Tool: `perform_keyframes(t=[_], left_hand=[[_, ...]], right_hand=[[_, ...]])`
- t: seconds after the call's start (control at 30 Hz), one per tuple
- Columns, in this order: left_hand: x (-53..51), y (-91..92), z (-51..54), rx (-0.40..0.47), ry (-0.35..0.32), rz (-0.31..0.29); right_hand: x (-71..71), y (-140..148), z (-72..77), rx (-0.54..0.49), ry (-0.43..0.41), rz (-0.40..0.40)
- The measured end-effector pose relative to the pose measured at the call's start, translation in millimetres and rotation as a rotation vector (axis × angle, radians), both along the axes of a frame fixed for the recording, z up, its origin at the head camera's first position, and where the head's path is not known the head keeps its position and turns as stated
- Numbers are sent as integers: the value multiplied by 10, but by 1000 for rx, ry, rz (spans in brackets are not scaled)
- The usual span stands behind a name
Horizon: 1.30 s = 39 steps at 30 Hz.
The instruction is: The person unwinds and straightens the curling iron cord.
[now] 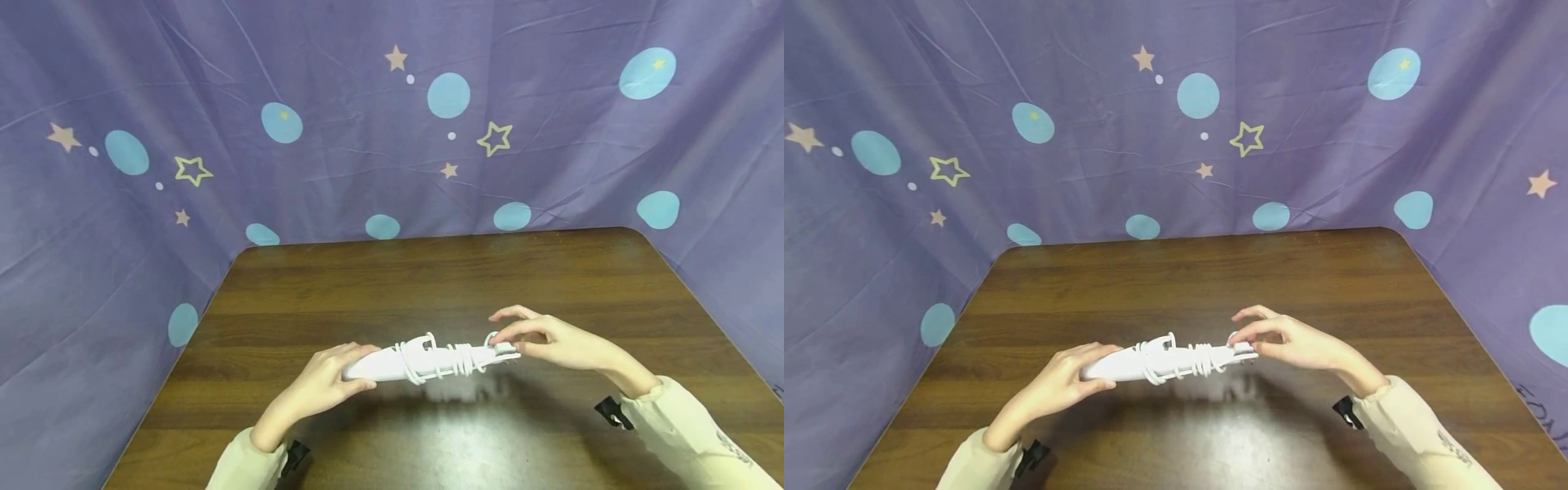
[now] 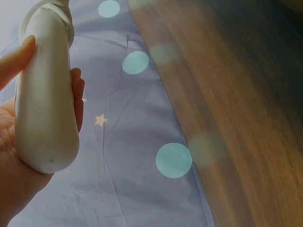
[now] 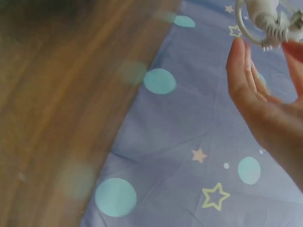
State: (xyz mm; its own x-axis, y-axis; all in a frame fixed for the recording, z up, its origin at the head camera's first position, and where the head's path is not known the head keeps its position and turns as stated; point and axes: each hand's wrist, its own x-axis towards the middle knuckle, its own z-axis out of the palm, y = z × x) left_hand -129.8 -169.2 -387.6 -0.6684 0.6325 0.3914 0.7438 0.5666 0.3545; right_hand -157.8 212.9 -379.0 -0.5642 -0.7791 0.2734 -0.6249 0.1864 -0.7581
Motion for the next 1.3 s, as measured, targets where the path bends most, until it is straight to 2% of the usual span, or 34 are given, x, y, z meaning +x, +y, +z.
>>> perform_keyframes(t=[0.07, 0.27, 0.37, 0.47, 0.6, 0.73, 0.93, 1.07, 1.2, 1.3], left_hand=[[-7, -17, 9, 7, -32, -7], [-24, -67, 20, 24, -161, -37], [-23, -64, 35, 23, -186, -49], [-17, -49, 52, 13, -190, -57], [-11, -46, 62, 3, -172, -68], [-8, -68, 56, -2, -159, -68], [20, -123, 49, -8, -155, -37], [28, -148, 78, -20, -115, -27], [10, -161, 136, -46, -93, -29], [-9, -169, 174, -67, -99, -38]], right_hand=[[-1, 4, 50, 27, 0, 40], [-13, -3, 188, 79, -130, 248], [-19, -2, 232, 102, -132, 315], [-13, 2, 250, 101, -109, 349], [23, 1, 257, 90, -100, 321], [82, -9, 243, 67, -36, 273], [188, -46, 215, 47, 57, 171], [285, -79, 232, 69, 188, 113], [414, -143, 281, 164, 356, 28], [470, -183, 280, 228, 454, -4]])
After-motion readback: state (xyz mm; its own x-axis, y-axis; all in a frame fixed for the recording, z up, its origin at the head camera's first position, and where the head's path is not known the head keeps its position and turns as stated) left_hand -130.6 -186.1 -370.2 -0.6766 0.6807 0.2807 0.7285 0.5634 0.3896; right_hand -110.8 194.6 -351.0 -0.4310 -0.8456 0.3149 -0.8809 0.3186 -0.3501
